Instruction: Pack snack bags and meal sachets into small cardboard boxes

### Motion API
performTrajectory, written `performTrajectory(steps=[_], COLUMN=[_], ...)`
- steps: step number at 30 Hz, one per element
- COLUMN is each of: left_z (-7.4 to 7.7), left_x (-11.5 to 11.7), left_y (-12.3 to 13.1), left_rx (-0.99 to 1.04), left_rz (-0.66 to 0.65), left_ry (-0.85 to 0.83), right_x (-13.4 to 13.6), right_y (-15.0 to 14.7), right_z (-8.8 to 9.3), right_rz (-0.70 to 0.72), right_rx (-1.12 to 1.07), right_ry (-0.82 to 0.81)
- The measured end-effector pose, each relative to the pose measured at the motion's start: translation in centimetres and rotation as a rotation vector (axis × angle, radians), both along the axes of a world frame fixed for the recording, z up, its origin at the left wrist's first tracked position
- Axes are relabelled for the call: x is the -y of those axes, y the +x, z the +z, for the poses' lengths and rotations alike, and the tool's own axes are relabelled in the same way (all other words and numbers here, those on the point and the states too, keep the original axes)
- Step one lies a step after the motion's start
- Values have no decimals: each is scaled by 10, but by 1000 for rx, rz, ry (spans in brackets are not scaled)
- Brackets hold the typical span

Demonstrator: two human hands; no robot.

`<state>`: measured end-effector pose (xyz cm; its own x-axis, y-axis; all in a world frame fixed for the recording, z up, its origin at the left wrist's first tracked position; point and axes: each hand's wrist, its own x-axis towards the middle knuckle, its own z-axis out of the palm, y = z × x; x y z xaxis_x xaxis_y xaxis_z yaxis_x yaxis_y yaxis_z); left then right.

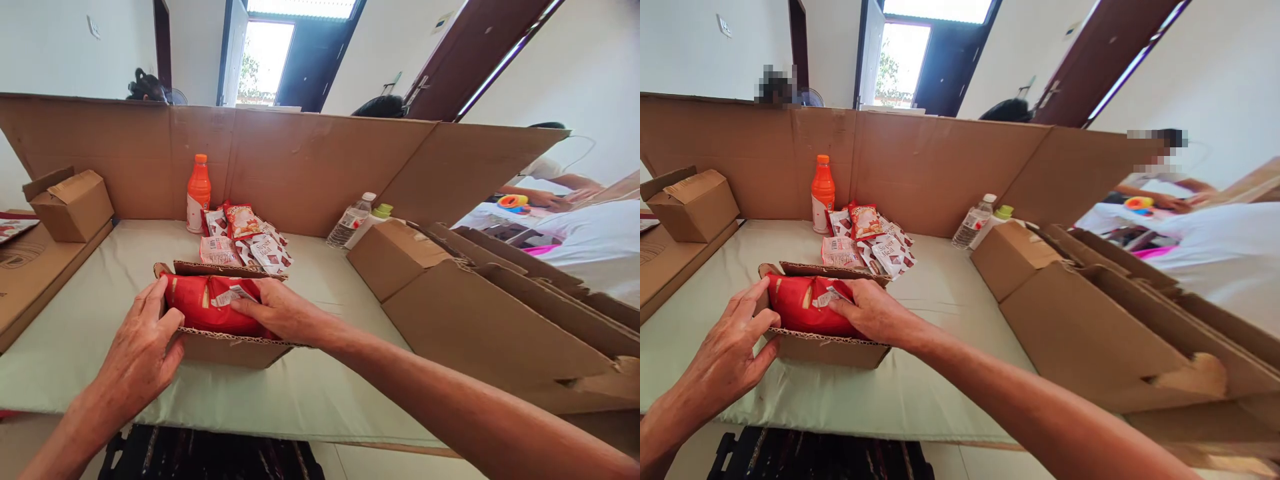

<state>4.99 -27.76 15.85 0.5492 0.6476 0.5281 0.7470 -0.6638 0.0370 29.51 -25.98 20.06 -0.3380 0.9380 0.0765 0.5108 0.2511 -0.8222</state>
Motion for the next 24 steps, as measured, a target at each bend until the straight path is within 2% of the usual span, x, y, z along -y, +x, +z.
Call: performTrajectory(steps=[4,7,9,11,15,17,19,24], left_z=[0,0,-1,-1,0,3,5,9], left_x=[-1,-3,-4,-5,-6,-7,-8,-10], left_y=[-1,-3,-4,-5,-5,-5,-6,-7], left_rx=[-19,-12,8,24,18,8,-5,-39], left_rz=[1,-6,-9,-13,-30,-33,-39,-76], left_ry=[19,22,13,1,-5,-9,-7,-8], right_x=[-2,-6,-10,-13,-18,-19,-19,-21], right_y=[1,2,4,7,6,3,3,13], right_z=[-3,-7,-6,-4,-5,-7,-8,-5], right_rz=[-33,77,204,254,151,121,114,127], right_rx=[-155,-89,66,265,633,737,757,582], right_ry=[-127,-109,-111,-94,-60,-60,-54,-32])
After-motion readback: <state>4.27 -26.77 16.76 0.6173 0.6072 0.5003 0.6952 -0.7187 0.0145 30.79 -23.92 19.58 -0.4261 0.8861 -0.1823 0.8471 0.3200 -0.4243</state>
